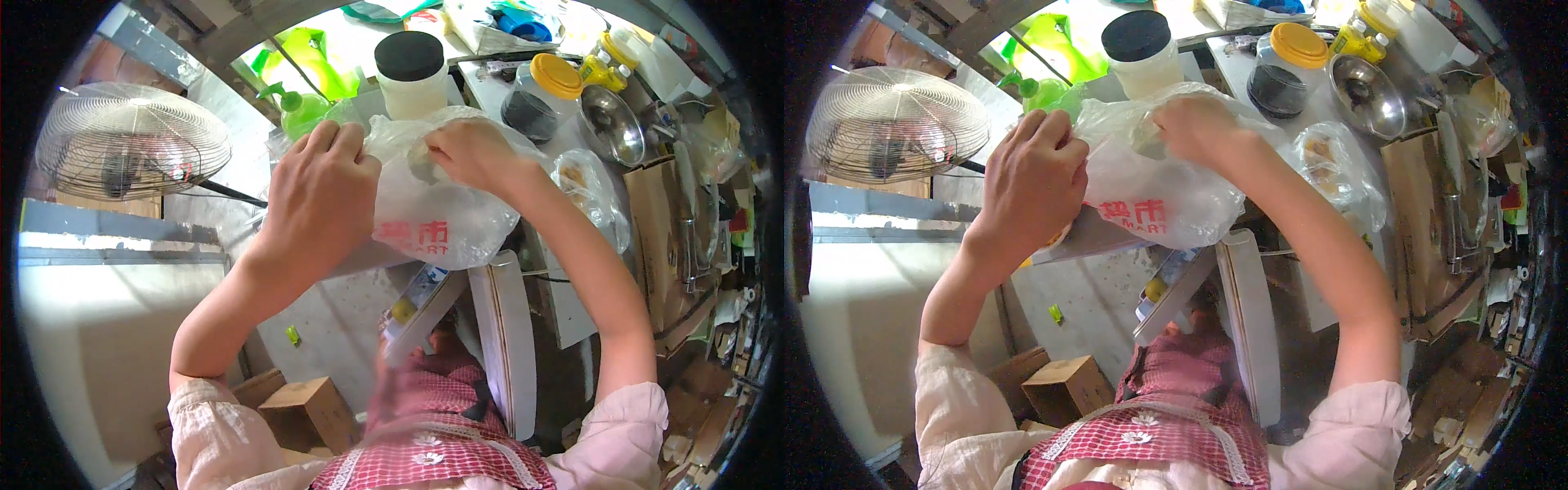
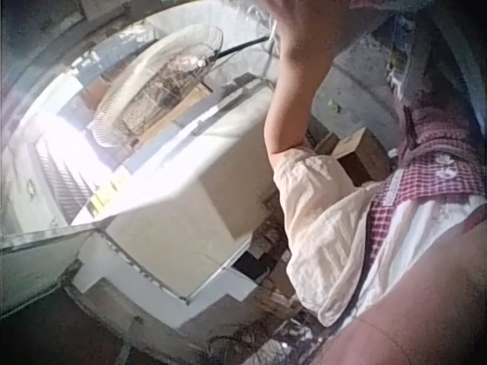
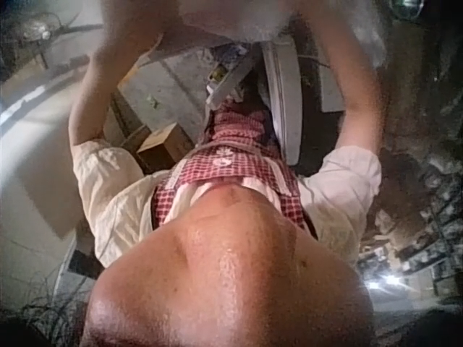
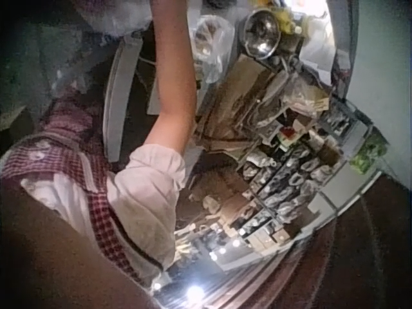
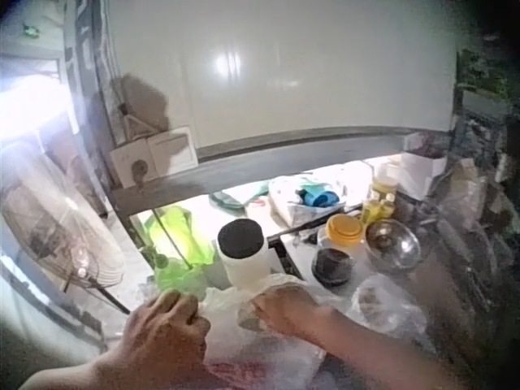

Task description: The person places items into a plastic bag, ties it closed, and puts it inside a small refrigerator before taking out a water bottle and placing it next to a bowl of food.

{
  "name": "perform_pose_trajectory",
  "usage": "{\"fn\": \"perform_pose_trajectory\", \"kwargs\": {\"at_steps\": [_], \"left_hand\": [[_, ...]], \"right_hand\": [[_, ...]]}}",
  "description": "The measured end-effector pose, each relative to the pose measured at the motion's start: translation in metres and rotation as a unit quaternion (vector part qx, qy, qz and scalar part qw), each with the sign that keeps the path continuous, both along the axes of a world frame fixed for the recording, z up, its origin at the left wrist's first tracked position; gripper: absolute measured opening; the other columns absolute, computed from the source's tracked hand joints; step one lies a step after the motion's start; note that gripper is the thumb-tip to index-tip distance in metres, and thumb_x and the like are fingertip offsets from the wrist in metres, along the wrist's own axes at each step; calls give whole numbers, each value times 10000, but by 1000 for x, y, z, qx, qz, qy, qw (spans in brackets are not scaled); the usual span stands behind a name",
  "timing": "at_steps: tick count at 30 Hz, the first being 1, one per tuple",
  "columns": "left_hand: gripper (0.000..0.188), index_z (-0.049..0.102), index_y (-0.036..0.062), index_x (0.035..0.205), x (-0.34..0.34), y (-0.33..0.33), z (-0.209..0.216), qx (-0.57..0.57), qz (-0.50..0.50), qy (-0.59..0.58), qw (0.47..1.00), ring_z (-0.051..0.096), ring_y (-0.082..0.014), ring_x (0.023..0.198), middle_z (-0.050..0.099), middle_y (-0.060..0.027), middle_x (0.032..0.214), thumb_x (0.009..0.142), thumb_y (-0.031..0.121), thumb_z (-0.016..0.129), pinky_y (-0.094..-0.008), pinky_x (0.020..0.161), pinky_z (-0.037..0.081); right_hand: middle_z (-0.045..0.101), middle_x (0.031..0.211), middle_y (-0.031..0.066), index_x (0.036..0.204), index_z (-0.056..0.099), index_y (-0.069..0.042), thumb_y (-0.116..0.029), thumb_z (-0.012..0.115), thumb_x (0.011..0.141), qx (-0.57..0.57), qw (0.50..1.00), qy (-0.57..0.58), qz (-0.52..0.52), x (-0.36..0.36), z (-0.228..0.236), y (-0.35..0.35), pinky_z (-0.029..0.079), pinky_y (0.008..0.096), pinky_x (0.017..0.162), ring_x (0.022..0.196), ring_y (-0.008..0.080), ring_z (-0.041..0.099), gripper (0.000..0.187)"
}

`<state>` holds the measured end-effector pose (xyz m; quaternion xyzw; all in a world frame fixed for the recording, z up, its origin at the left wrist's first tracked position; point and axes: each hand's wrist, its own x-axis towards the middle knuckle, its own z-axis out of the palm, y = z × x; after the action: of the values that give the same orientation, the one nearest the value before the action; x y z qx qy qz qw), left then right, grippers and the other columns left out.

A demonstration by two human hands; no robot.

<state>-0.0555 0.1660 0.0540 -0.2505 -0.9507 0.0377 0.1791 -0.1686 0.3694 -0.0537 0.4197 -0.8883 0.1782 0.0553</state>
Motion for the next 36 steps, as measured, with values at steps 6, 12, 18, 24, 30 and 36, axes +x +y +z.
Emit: {"fn": "perform_pose_trajectory", "kwargs": {"at_steps": [6,12,18,24,30,36], "left_hand": [[31,610,39,699,1,-6,2,14,2,-6,1000,566,-252,874,560,-86,854,702,69,601,-369,768,501],[40,614,41,712,-3,-6,-3,49,24,-4,999,569,-259,862,559,-85,856,723,80,613,-383,754,508],[53,628,45,721,-5,-8,-3,74,29,-12,997,579,-264,864,569,-86,862,753,85,619,-391,747,513],[56,653,56,737,-8,-17,-3,76,18,-27,997,597,-264,850,581,-76,847,761,107,650,-393,719,518],[87,675,59,743,-21,-21,-1,71,19,-70,995,626,-251,842,602,-68,814,783,125,635,-394,693,526],[114,698,56,760,-24,-23,-1,58,17,-84,995,632,-253,868,624,-75,828,787,135,620,-396,710,533]], "right_hand": [[689,859,162,874,690,-79,-172,591,816,108,988,-114,-9,9,14,10,512,474,743,846,359,663,148],[698,938,186,942,695,-28,-262,630,824,75,974,-142,-162,21,2,-21,526,460,798,921,363,671,271],[693,1007,200,1021,691,-22,-307,679,814,29,963,-175,-205,18,-7,-35,515,470,860,994,363,661,352],[696,978,209,960,688,-16,-273,676,808,-40,977,-131,-163,19,-21,-34,529,461,828,942,360,677,299],[712,990,157,943,710,-67,-222,661,823,147,974,-80,-153,21,-12,-41,527,483,802,947,321,690,202],[700,852,201,819,688,-27,-169,611,805,114,986,-76,-90,25,16,-21,541,462,741,818,364,692,163]]}}
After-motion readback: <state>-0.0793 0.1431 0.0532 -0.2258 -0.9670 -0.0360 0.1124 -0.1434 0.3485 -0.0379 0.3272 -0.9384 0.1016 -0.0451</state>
